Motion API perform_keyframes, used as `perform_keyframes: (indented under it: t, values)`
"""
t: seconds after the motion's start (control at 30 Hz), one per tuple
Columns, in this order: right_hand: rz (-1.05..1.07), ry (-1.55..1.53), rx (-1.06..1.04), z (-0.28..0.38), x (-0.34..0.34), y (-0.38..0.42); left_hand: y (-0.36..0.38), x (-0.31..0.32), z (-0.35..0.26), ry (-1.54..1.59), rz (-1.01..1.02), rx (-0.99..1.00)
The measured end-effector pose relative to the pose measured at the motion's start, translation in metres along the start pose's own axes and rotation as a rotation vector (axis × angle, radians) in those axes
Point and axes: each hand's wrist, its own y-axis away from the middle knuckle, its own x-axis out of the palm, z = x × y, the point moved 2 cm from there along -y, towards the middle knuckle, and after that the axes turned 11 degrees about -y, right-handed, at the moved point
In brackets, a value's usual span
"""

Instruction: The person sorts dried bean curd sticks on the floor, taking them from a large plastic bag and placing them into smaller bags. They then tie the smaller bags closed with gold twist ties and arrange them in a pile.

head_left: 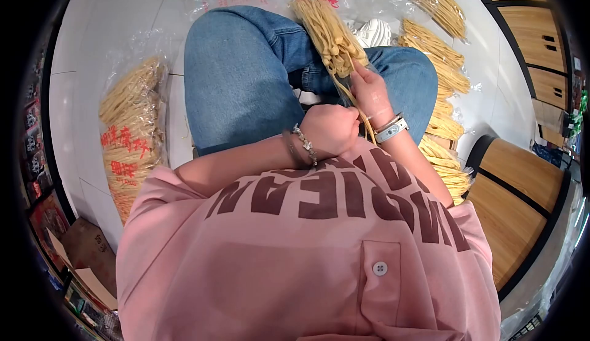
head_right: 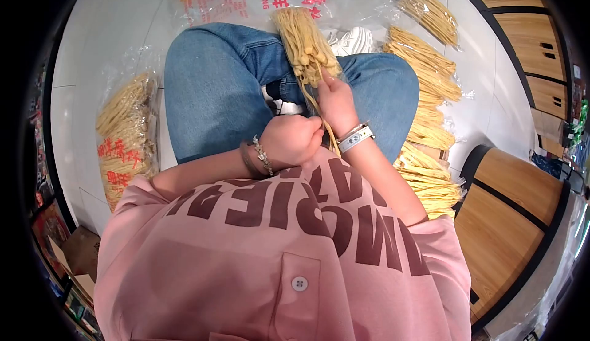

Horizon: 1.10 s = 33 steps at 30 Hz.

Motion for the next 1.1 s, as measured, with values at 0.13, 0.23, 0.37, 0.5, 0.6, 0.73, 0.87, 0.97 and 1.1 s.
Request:
perform_keyframes:
  t: [0.13,0.23,0.37,0.5,0.6,0.73,0.87,0.97,1.1]
  values:
    - [0.015,0.052,-0.042,0.001,0.0,-0.001,0.001,0.0,0.0,-0.01,-0.016,0.006]
    - [0.03,0.085,-0.087,-0.003,-0.002,-0.006,0.0,0.0,0.0,-0.006,-0.008,0.009]
    - [0.055,0.217,-0.099,0.002,0.0,-0.01,0.0,0.001,0.0,-0.013,-0.006,0.023]
    - [0.018,0.133,-0.123,-0.016,0.009,-0.033,0.0,0.005,0.002,-0.035,-0.01,0.024]
    - [0.023,0.034,0.024,-0.016,0.011,-0.036,0.002,0.007,0.004,-0.047,-0.001,0.026]
    - [0.121,-0.09,0.122,-0.009,0.001,-0.016,0.001,0.004,0.003,-0.036,0.006,0.051]
    - [0.23,-0.194,0.228,0.008,-0.005,0.026,0.004,0.006,0.005,-0.068,-0.014,0.08]
    - [0.288,-0.418,0.401,0.008,-0.007,0.026,0.004,0.005,0.004,-0.058,-0.017,0.092]
    - [0.307,-0.659,0.496,0.002,-0.005,0.004,0.005,0.008,0.004,-0.067,0.016,0.071]
